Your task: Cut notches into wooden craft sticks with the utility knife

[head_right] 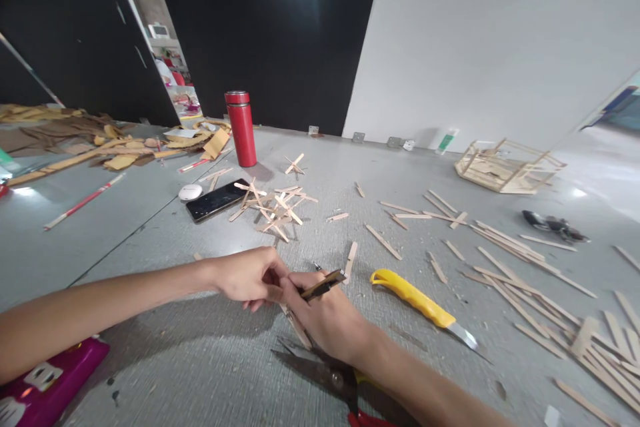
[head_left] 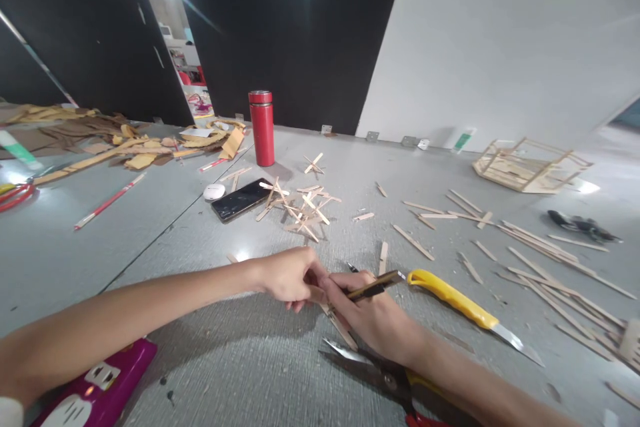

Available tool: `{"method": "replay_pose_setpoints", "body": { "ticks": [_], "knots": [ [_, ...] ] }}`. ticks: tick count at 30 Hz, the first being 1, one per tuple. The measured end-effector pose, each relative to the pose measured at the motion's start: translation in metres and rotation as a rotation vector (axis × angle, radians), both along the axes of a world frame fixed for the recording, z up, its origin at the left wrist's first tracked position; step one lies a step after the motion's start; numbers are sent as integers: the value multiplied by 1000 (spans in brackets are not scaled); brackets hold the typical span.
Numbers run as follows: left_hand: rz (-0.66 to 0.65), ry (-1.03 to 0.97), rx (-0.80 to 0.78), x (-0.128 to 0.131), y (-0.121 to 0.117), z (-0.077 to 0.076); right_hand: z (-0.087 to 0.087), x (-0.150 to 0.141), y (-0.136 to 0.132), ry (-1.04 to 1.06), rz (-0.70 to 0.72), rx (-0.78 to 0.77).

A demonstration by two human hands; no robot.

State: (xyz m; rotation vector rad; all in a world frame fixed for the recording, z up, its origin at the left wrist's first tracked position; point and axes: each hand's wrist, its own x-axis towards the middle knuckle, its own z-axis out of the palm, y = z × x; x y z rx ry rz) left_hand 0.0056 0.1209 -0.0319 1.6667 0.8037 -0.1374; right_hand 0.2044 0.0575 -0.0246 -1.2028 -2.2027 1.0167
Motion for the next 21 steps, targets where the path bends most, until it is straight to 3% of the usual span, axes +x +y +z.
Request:
{"method": "replay_pose_setpoints", "body": {
  "ticks": [5, 9, 14, 17, 21],
  "knots": [
    [59, -91, -5, -1, -2, 1, -2, 0, 1, 104, -111, -102],
    [194, -225, 14, 1, -8, 4, 0, 4, 4, 176, -218, -156],
    [366, -341, 54, 5, -18, 17, 26, 13, 9, 255, -281, -174],
    [494, -413, 142, 4, -28, 36, 49, 23, 4, 294, -342, -79],
    [597, -497, 259, 1, -51, 64, 74, 31, -17, 207, -417, 181]
  ]
}}
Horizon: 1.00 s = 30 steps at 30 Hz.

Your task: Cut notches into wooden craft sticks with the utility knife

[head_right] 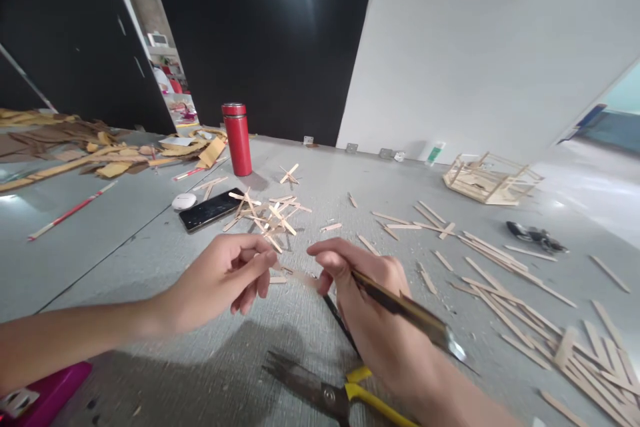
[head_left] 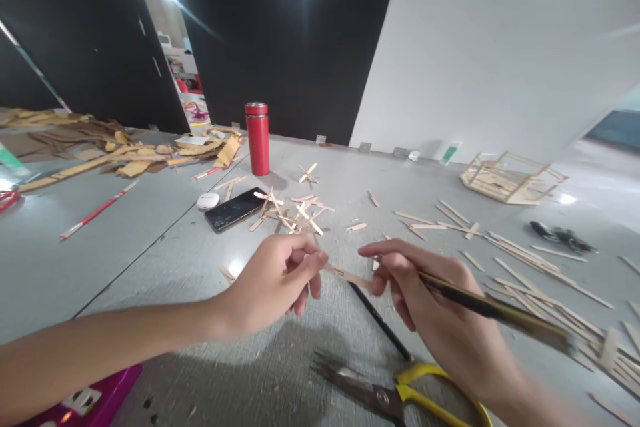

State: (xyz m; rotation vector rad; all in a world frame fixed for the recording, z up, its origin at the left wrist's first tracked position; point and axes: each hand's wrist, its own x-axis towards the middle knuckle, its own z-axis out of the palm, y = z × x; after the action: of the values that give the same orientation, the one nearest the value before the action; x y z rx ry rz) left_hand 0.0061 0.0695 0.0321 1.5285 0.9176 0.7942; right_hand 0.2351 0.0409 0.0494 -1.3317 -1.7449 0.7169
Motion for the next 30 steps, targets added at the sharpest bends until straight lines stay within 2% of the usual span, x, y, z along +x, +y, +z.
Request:
{"method": "replay_pose_setpoints", "body": {
  "ticks": [3, 7, 9, 11, 13, 15, 20, 24, 27, 29, 30],
  "knots": [
    [74, -67, 83, -2, -18, 12, 14, -4, -17, -191, 0, 192],
    [99, -131, 127, -3, -35, 16, 23, -13, -25, -290, -9, 420],
    [106, -147, 165, -3, -40, 16, 24, -14, -28, -286, 34, 385],
    [142, -156, 266, -3, -45, 15, 24, -12, -32, -225, 38, 293],
    [176, -187, 375, -3, -49, 15, 25, -10, -37, -124, -4, 236],
    [166, -239, 412, -2, -52, 14, 27, -9, -40, -54, -61, 235],
    [129, -299, 339, 0, -60, 17, 37, -13, -40, 19, -68, 278],
    [54, -316, 125, 4, -63, 23, 44, -14, -42, -40, -91, 321],
    [-15, -274, 49, 6, -63, 22, 38, -10, -46, -191, -205, 520],
    [-5, -268, 59, 7, -65, 19, 31, -5, -48, -290, -298, 675],
    [7, -265, 69, 7, -66, 16, 26, -3, -48, -326, -292, 719]
  ]
}}
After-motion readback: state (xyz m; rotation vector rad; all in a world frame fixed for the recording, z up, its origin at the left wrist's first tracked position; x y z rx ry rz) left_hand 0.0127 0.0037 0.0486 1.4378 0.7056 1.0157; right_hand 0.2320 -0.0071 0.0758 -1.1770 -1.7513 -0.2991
